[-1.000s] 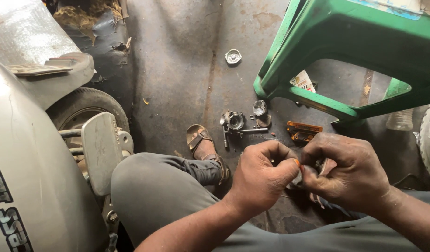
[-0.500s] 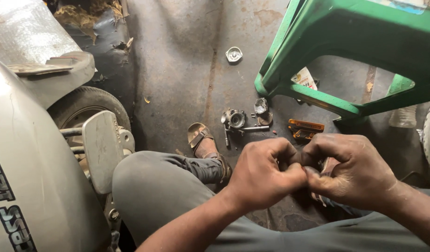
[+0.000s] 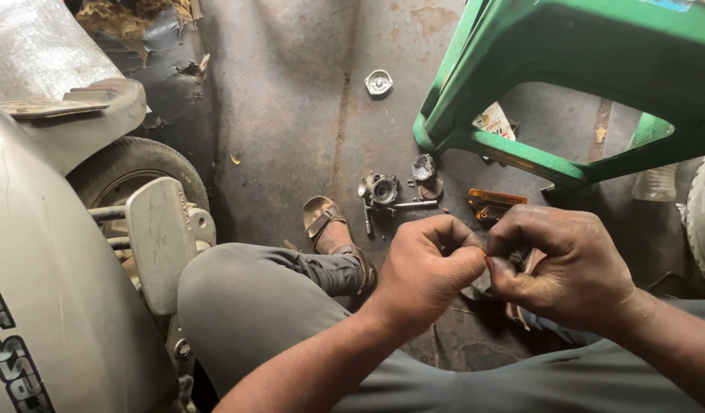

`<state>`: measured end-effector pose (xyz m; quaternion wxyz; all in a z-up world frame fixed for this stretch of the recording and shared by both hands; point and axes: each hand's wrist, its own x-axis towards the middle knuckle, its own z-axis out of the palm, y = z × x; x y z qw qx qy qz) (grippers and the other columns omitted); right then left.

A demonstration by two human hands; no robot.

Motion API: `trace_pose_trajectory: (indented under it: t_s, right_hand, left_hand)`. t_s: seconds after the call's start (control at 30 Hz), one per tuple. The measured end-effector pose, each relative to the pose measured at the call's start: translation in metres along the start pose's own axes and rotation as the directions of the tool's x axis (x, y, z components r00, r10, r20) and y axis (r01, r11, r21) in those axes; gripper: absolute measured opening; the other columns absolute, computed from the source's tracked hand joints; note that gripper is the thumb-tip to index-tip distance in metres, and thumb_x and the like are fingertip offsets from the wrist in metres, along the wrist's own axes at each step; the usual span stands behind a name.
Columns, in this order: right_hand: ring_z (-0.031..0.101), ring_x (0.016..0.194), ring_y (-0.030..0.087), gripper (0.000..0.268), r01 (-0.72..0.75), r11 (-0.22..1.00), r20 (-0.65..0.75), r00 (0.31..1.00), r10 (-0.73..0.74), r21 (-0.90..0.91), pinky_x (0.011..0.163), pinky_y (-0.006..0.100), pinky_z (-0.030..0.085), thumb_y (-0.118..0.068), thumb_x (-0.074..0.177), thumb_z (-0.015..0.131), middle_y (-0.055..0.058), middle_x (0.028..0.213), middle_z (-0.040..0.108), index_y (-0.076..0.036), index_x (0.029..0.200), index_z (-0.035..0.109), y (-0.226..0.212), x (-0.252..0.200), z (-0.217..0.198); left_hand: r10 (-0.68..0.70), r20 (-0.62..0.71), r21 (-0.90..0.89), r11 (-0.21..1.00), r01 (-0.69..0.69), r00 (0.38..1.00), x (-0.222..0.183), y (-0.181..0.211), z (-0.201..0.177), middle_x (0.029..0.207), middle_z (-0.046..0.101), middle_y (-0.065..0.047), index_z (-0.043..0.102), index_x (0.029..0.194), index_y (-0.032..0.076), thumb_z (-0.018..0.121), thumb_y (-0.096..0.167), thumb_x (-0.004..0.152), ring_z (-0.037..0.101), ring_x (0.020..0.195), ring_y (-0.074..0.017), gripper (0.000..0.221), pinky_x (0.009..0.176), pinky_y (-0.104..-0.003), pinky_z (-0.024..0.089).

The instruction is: Repairing or cleaning a motorcycle carburetor by inspecting and handling small components.

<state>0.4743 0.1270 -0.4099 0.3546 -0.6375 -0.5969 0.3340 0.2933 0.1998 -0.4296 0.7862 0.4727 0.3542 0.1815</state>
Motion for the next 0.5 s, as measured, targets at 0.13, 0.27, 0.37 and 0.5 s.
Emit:
trace_pose_trajectory:
  t_s: [0.13,0.27,0.37,0.5]
  right_hand:
    - [0.067,0.067,0.013,0.016,-0.068,0.996,-0.010,0.998,0.069,0.066,0.058,0.027,0.056,-0.007,0.068,0.078,0.002,0.074,0.073,-0.007,0.082,0.069,0.005,-0.002,0.001]
    - [0.069,0.067,0.011,0.017,0.051,0.998,-0.065,0.997,-0.049,0.031,0.063,0.027,0.055,-0.007,0.070,0.077,0.002,0.077,0.071,-0.006,0.083,0.067,0.003,-0.004,0.001]
    - [0.068,0.066,0.010,0.016,0.061,0.998,-0.083,0.995,-0.058,0.031,0.062,0.026,0.055,-0.007,0.070,0.076,0.002,0.076,0.070,-0.006,0.083,0.067,0.002,-0.006,0.002]
    - [0.069,0.071,0.010,0.012,0.000,0.988,-0.043,0.999,0.007,0.157,0.066,0.026,0.056,-0.004,0.075,0.076,0.001,0.080,0.072,-0.005,0.085,0.069,0.021,-0.015,0.005]
  left_hand:
    - [-0.036,0.005,-0.095,0.995,0.036,0.999,0.000,0.002,0.001,0.078,0.065,0.001,0.066,0.085,-0.001,0.068,0.006,0.089,0.056,0.069,-0.0038,0.008,0.061,-0.021,0.046]
    - [-0.086,0.025,-0.160,0.983,0.089,0.996,-0.002,0.006,0.002,0.076,0.062,0.001,0.066,0.087,0.000,0.068,0.009,0.091,0.053,0.065,-0.0030,0.010,0.058,-0.021,0.043]
    - [-0.131,0.032,-0.231,0.964,0.135,0.991,-0.002,0.003,0.002,0.074,0.061,0.002,0.067,0.089,0.001,0.069,0.011,0.092,0.050,0.061,-0.0031,0.011,0.053,-0.021,0.040]
    - [-0.124,0.042,-0.247,0.960,0.131,0.991,-0.002,0.008,0.000,0.075,0.062,0.002,0.068,0.090,0.001,0.070,0.012,0.093,0.050,0.061,-0.0031,0.012,0.052,-0.021,0.039]
